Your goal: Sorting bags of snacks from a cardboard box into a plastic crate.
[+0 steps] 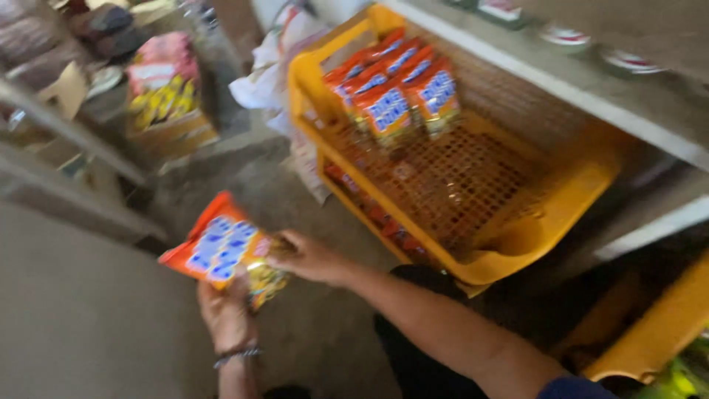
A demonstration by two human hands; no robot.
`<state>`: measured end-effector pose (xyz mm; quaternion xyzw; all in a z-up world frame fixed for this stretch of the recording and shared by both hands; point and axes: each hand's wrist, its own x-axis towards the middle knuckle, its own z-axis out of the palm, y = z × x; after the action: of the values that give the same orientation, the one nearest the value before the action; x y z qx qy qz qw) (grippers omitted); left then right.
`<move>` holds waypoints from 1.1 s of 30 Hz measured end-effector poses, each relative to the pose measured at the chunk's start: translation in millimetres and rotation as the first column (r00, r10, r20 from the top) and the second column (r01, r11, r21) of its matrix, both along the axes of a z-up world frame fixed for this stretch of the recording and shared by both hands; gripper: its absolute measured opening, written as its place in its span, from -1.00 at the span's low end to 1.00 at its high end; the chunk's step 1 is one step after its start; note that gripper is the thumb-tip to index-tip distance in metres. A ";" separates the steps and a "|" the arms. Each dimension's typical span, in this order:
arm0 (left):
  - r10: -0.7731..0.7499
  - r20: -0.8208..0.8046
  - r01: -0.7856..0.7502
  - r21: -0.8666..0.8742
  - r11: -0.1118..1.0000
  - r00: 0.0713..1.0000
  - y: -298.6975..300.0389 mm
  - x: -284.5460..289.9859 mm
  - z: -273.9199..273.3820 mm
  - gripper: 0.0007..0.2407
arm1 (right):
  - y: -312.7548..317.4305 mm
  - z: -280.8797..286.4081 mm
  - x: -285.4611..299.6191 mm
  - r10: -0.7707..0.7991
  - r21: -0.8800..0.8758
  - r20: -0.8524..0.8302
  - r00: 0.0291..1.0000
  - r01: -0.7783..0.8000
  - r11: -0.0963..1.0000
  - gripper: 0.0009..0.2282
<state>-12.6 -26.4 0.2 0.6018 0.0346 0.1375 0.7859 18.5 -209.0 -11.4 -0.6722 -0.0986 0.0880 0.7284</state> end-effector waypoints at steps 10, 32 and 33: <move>0.121 0.136 -0.077 -0.288 0.954 0.983 -20.3 5.7 12.2 -0.75 | 24.2 -38.8 -5.9 0.255 0.570 -0.370 0.894 0.002 0.822 -0.84; 0.004 0.287 0.015 -0.066 0.998 0.958 -28.3 0.1 25.8 -0.62 | 21.5 -22.0 -0.9 0.204 0.778 -0.279 0.938 0.096 0.621 -0.87; -0.007 0.282 0.018 -0.036 0.999 0.959 -29.1 0.6 24.1 -0.61 | 22.3 -24.3 1.4 0.213 0.792 -0.276 0.937 0.096 0.603 -0.90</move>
<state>-12.0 -55.5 24.2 0.5612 -0.0789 0.2163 0.7950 19.9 -186.7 -35.8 -0.2484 -0.0216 0.1746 0.9525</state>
